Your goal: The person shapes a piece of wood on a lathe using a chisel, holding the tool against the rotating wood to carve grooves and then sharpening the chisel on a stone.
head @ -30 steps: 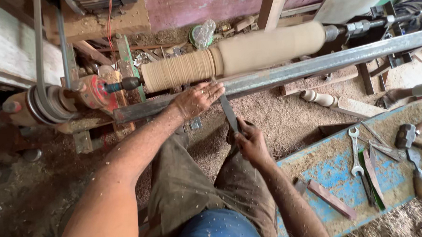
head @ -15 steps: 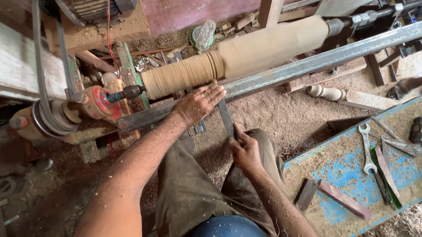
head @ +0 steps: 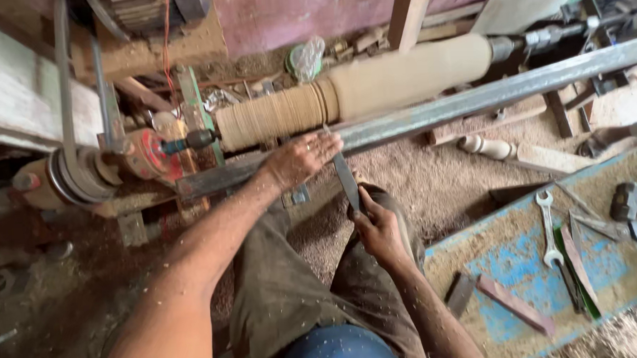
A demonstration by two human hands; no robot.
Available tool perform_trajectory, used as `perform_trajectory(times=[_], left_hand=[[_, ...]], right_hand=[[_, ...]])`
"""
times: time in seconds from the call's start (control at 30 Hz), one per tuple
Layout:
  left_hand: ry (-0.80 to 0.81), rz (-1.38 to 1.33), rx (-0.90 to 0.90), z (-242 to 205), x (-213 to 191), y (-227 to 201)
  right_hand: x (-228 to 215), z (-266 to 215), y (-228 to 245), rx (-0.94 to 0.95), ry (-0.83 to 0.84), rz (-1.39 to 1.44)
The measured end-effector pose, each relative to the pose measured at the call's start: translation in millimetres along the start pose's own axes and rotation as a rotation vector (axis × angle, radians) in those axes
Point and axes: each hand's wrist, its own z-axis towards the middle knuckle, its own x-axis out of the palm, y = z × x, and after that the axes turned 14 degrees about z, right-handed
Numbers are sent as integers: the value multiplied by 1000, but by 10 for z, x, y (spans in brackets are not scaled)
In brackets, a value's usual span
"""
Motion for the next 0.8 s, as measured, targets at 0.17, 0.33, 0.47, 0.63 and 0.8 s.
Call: perform_trajectory(times=[0.17, 0.33, 0.47, 0.63, 0.8], left_hand=[[32, 18, -50, -66, -4, -53], [35, -69, -77, -66, 40, -78], [21, -175, -69, -55, 116, -96], [50, -59, -9, -84, 123, -106], [98, -37, -81, -79, 184, -123]], right_hand=[[100, 9, -188, 57, -24, 114], [333, 63, -356, 5, -58, 184], [305, -35, -509, -174, -39, 116], [268, -11, -453, -113, -43, 150], [297, -42, -258, 56, -44, 196]])
